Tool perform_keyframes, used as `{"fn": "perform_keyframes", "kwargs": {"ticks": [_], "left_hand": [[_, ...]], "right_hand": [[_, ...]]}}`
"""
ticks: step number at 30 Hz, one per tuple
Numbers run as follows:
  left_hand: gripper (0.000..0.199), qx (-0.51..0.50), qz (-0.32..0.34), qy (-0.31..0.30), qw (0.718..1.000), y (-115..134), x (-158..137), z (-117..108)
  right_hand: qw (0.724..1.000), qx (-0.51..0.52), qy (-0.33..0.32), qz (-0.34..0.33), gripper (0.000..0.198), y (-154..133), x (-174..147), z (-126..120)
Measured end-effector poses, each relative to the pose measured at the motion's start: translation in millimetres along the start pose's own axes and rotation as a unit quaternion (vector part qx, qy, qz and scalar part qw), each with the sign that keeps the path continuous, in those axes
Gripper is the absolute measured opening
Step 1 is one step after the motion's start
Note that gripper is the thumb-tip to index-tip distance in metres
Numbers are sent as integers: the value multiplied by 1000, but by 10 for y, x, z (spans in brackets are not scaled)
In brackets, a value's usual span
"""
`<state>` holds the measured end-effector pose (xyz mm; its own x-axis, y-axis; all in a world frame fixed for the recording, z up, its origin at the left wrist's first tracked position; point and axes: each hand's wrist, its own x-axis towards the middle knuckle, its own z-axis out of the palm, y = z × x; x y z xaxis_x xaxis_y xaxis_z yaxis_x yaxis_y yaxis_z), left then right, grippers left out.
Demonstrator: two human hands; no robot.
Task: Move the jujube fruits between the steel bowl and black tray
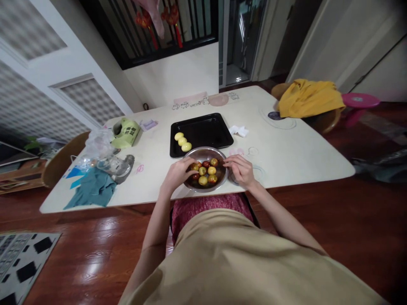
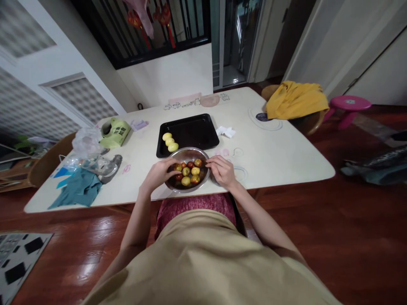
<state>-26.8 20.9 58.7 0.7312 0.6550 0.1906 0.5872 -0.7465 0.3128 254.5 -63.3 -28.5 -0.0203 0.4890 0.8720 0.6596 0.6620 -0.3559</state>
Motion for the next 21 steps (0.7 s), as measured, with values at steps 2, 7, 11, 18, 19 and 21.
{"fn": "perform_keyframes", "kwargs": {"ticks": [2,7,11,18,19,21], "left_hand": [[23,24,-14,-4,1000,-5,-21,51],[23,55,-12,22,998,-27,-47,157],[21,43,19,72,996,-64,-122,202],[18,6,58,146,988,-139,-281,269],[19,4,60,151,987,-148,-294,285],[22,-8,64,165,984,-165,-313,317]], "right_hand": [[1000,-1,-3,0,41,-7,3,-3],[1000,7,0,9,43,-18,6,-4],[1000,5,-4,11,43,-15,3,-7],[1000,0,-10,14,43,-4,-16,-17],[1000,1,-9,11,42,-3,-17,-19],[1000,4,-6,6,41,-1,-17,-22]]}}
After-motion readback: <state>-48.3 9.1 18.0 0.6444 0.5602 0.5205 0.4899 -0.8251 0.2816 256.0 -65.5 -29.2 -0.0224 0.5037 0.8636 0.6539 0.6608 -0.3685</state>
